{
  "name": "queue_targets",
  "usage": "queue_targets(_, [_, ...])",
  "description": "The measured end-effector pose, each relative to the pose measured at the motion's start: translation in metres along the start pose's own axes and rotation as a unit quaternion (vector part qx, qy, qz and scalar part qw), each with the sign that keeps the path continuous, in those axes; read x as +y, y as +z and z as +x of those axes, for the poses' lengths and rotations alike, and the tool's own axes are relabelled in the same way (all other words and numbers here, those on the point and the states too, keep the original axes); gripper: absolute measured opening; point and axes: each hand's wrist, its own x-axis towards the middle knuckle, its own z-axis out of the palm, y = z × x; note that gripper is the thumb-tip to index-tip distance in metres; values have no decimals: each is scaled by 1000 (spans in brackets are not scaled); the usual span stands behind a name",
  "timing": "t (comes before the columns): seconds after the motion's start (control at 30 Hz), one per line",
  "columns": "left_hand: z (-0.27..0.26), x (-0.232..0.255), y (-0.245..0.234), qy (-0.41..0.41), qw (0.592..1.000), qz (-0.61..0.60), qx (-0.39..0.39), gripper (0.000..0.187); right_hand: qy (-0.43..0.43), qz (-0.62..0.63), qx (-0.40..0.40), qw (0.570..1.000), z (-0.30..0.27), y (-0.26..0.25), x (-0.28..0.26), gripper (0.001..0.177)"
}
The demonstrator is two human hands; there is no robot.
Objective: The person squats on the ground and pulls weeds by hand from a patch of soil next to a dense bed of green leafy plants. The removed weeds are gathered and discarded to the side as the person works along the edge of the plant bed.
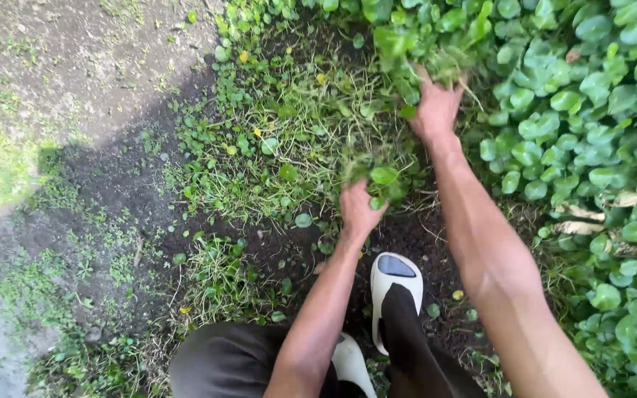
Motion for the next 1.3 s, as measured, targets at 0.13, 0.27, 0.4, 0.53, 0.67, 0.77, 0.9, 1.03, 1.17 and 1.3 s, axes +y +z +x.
queue_targets(0.13, [17,6,-19,-39,990,-49,127,94,36,144,60,987,-2,-8,4,66])
queue_targets(0.27, [100,75,-50,61,993,-14,101,107,146,654,70,739,-52,-45,4,24])
queue_targets(0.4, [169,110,-27,70,993,81,-48,133,245,543,155,788,-156,-68,30,44])
queue_targets(0.53, [168,137,-27,58,985,158,-39,56,257,490,260,791,-210,-62,85,64])
queue_targets(0.67, [143,118,-30,62,994,-73,-53,35,125,401,373,827,-192,-56,125,63])
queue_targets(0.77, [109,111,-25,187,982,31,-23,34,-26,53,470,881,-172,-59,145,60])
queue_targets(0.9, [-3,48,26,131,988,-20,-80,26,128,233,226,937,-163,-54,138,47])
queue_targets(1.03, [-51,7,13,77,997,-2,-20,82,142,324,192,915,-170,-12,176,65])
queue_targets(1.17, [26,117,-47,-14,997,-68,43,74,192,366,166,895,-165,-75,108,81])
queue_targets(1.3, [76,161,-16,138,954,-259,58,90,211,384,221,871,-193,-91,113,89])
